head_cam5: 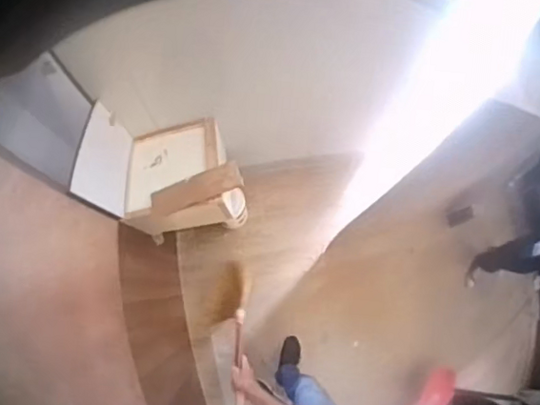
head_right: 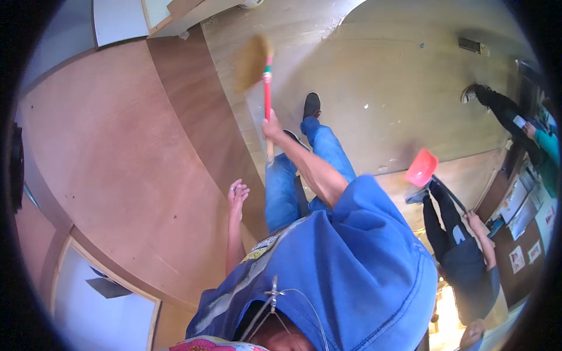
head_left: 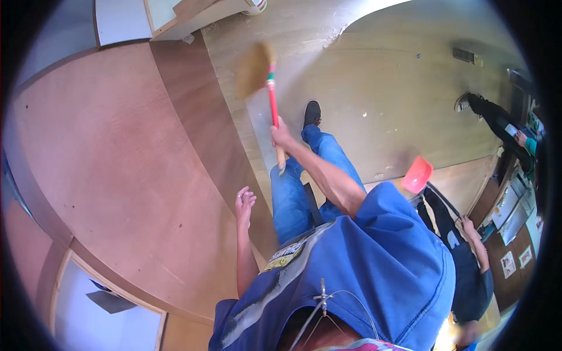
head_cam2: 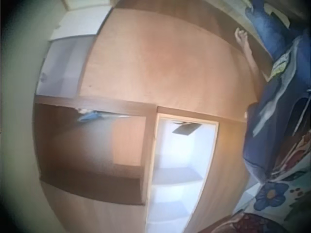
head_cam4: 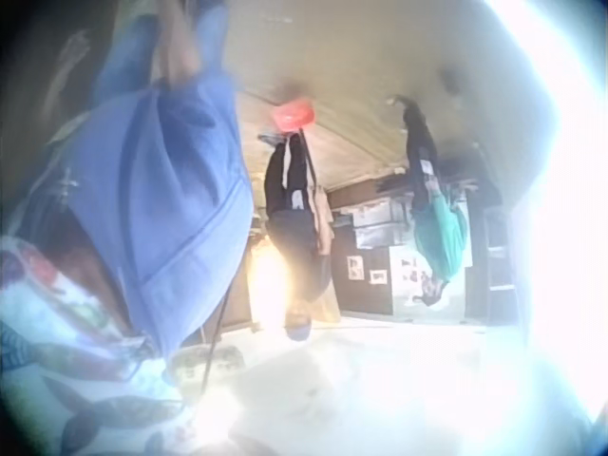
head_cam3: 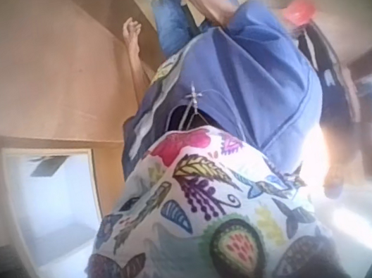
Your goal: The person sweeps dust and wood debris from a floor using a broom and a dustpan, then empties the dustpan into a green sack.
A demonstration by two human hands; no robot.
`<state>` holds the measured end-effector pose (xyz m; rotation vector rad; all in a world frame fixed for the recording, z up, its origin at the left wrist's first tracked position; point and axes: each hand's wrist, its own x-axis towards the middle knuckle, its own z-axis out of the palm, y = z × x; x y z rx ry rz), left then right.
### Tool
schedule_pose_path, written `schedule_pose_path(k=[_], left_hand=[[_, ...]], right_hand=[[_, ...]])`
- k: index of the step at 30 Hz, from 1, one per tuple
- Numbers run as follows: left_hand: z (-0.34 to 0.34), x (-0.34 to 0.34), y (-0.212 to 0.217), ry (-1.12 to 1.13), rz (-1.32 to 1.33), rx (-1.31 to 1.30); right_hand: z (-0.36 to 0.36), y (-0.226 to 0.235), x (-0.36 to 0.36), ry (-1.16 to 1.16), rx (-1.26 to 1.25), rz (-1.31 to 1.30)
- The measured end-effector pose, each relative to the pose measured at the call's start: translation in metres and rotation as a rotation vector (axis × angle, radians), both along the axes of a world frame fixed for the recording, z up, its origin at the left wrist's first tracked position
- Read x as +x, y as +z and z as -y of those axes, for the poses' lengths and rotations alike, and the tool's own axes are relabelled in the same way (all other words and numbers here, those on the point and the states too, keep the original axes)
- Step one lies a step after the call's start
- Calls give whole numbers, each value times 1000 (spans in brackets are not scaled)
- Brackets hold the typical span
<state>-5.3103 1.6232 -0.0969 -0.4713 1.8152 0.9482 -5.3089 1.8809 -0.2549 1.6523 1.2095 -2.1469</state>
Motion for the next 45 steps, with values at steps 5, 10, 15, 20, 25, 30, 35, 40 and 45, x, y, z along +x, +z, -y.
schedule_pose_path(k=[5, 10, 15, 20, 25, 30, 35, 40, 45], left_hand=[[9, -52, -6, -14, -43, -52], [-17, -109, -47, -230, 27, 6], [-60, -183, -90, -228, -5, 76], [-92, -256, -89, -286, -84, 132], [-119, -313, -127, -428, -117, 145], [-214, -348, -194, -485, -141, 235], [-324, -378, -266, -478, -162, 241], [-432, -391, -371, -423, -202, 289], [-512, -404, -452, -70, -700, 230]], right_hand=[[36, 91, 11, 85, 51, -58], [-50, 24, -88, 500, -59, -305], [-100, -32, -167, 269, -139, -188], [37, 14, -141, -167, 317, 45], [15, 94, -121, -121, -224, -189], [-58, 11, -115, -274, -446, -304], [-96, 103, -68, -436, -43, -157], [-202, 119, -13, -242, 157, 136], [-304, -25, -74, -259, 663, 154]])
